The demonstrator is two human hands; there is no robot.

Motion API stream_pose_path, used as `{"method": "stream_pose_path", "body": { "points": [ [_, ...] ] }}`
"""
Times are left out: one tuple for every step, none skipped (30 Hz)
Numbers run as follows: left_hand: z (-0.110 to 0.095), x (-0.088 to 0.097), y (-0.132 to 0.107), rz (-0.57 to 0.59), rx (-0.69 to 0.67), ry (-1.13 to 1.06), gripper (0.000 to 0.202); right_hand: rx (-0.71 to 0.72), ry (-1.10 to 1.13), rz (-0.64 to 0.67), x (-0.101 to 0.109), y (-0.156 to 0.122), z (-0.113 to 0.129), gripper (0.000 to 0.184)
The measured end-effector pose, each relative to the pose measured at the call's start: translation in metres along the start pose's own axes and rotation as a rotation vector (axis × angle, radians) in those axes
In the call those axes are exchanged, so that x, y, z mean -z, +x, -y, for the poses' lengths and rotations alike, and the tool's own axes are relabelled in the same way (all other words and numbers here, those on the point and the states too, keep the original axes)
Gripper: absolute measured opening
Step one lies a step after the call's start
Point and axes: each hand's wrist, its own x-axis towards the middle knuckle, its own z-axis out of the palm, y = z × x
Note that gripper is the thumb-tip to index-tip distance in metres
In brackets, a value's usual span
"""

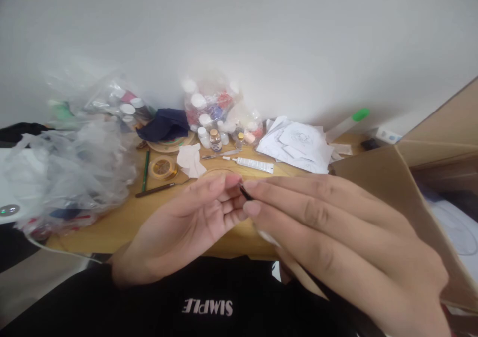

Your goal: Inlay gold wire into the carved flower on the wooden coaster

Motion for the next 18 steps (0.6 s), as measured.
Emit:
{"method": "stream_pose_path", "body": {
  "points": [
    [0.0,0.0,0.0,0.0,-0.001,0.0,0.009,-0.001,0.019,0.022,0.001,0.001,0.002,0.05],
    [0.0,0.0,0.0,-0.001,0.0,0.0,0.009,-0.034,0.041,0.029,0.001,0.002,0.006,0.05],
    [0.0,0.0,0.001,-0.002,0.0,0.001,0.009,-0.061,0.072,0.016,0.001,0.003,0.01,0.048],
    [0.001,0.0,0.001,-0.002,-0.001,0.001,0.009,-0.195,0.083,-0.049,0.001,0.004,0.015,0.044],
    [0.001,0.0,0.001,-0.001,-0.003,0.003,0.009,-0.292,0.096,-0.096,0.001,0.005,0.02,0.041],
    [0.001,0.0,0.001,-0.002,-0.005,0.004,0.009,-0.327,0.114,-0.102,0.0,0.005,0.025,0.041],
    [0.001,0.001,0.002,-0.003,-0.006,0.005,0.01,-0.357,0.12,-0.11,-0.001,0.006,0.028,0.04],
    [0.001,0.001,0.002,-0.004,-0.007,0.005,0.01,-0.361,0.12,-0.113,-0.002,0.006,0.03,0.039],
    [0.0,0.001,0.002,-0.004,-0.007,0.004,0.01,-0.35,0.119,-0.108,-0.003,0.007,0.032,0.039],
    [0.0,0.001,0.002,-0.006,-0.005,0.004,0.01,-0.338,0.116,-0.11,-0.003,0.008,0.032,0.038],
    [0.0,0.001,0.002,-0.01,-0.004,0.003,0.01,-0.319,0.114,-0.118,-0.004,0.008,0.031,0.038],
    [0.0,0.001,0.002,-0.013,-0.005,0.004,0.01,-0.3,0.115,-0.114,-0.005,0.009,0.03,0.038],
    [0.0,0.001,0.002,-0.017,-0.006,0.005,0.01,-0.277,0.119,-0.108,-0.006,0.01,0.03,0.039],
    [-0.001,0.001,0.002,-0.021,-0.008,0.006,0.009,-0.269,0.119,-0.111,-0.008,0.011,0.029,0.039],
    [-0.001,0.001,0.002,-0.023,-0.009,0.006,0.009,-0.275,0.113,-0.128,-0.009,0.012,0.029,0.04],
    [-0.001,0.001,0.002,-0.022,-0.012,0.004,0.008,-0.291,0.099,-0.158,-0.011,0.012,0.03,0.04],
    [-0.001,0.001,0.003,-0.02,-0.014,0.0,0.008,-0.298,0.085,-0.182,-0.013,0.013,0.031,0.041],
    [-0.001,0.001,0.003,-0.019,-0.015,-0.004,0.008,-0.303,0.069,-0.211,-0.014,0.013,0.032,0.04]
  ]
}}
